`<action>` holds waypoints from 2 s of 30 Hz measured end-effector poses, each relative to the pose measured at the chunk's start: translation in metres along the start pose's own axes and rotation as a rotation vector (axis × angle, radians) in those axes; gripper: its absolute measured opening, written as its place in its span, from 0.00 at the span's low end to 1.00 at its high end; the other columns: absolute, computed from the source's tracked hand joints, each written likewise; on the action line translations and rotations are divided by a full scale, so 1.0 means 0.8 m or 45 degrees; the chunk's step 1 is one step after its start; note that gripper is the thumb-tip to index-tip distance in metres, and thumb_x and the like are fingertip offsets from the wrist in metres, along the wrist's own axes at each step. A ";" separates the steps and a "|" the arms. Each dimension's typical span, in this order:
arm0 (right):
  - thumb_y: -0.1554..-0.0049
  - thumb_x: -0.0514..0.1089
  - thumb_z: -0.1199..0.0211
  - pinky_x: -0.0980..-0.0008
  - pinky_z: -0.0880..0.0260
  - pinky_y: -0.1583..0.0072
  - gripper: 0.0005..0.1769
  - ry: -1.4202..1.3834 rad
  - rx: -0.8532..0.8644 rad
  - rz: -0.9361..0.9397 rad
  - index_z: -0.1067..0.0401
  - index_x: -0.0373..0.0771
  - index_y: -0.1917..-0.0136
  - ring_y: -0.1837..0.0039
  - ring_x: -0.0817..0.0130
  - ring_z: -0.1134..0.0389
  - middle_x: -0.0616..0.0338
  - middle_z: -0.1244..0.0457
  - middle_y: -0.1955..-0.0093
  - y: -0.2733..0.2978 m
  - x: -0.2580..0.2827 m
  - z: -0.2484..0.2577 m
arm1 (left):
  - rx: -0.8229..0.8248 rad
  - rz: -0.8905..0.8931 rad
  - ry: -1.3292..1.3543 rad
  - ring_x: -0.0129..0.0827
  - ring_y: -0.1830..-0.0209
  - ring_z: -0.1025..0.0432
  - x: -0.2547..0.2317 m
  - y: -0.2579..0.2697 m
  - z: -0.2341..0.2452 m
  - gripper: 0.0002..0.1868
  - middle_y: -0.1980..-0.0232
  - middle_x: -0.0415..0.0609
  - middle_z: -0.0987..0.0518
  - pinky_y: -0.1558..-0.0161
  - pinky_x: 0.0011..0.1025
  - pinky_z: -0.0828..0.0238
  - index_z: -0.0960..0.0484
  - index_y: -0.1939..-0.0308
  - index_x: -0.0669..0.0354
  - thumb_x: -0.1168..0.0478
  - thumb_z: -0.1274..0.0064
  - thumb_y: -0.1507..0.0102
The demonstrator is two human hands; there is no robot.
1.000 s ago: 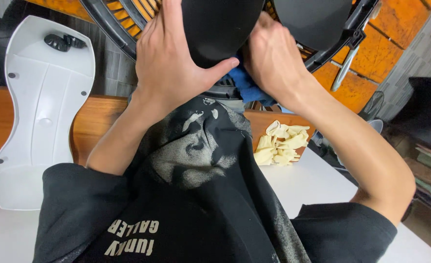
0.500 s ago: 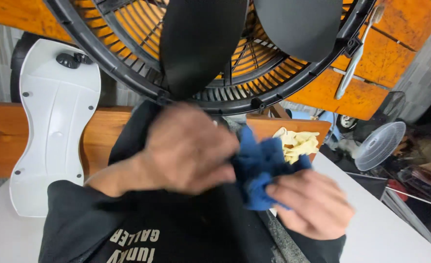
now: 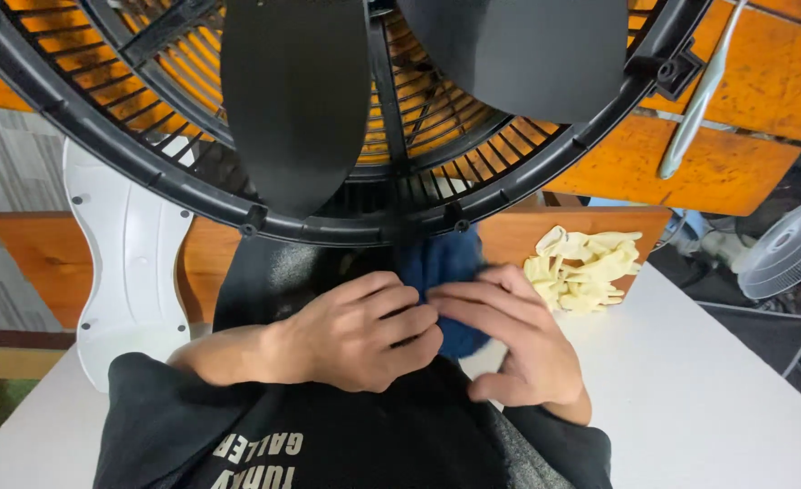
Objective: Cleaning the blades and internal grill of an electric fan with a blue cloth.
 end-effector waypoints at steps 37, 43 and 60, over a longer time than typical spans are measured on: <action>0.46 0.35 0.44 0.44 0.39 0.70 0.07 1.233 0.508 -0.383 0.26 0.42 0.57 0.68 0.36 0.34 0.53 0.34 0.59 -0.193 -0.013 -0.009 | -0.938 0.445 -0.649 0.60 0.43 0.24 0.095 0.142 0.016 0.45 0.50 0.61 0.21 0.25 0.51 0.52 0.25 0.53 0.60 0.26 0.25 0.47; 0.40 0.47 0.40 0.37 0.32 0.62 0.10 1.277 0.682 -0.414 0.22 0.50 0.46 0.60 0.30 0.33 0.45 0.31 0.57 -0.205 0.001 -0.012 | -1.012 0.432 -0.618 0.57 0.44 0.22 0.111 0.155 -0.003 0.45 0.48 0.59 0.21 0.23 0.49 0.55 0.20 0.57 0.63 0.24 0.25 0.46; 0.39 0.41 0.45 0.63 0.41 0.75 0.06 1.905 0.740 -0.252 0.31 0.43 0.58 0.74 0.60 0.36 0.59 0.36 0.62 -0.182 -0.018 -0.023 | -1.072 0.345 -0.669 0.51 0.47 0.18 0.123 0.160 -0.008 0.49 0.50 0.57 0.17 0.21 0.43 0.56 0.19 0.54 0.62 0.18 0.23 0.46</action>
Point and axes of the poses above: each hand's wrist, its own y-axis away from the middle knuckle, its own z-axis out of the back of the hand, x = y × z, the point moved 2 cm from there along -y, towards the middle knuckle
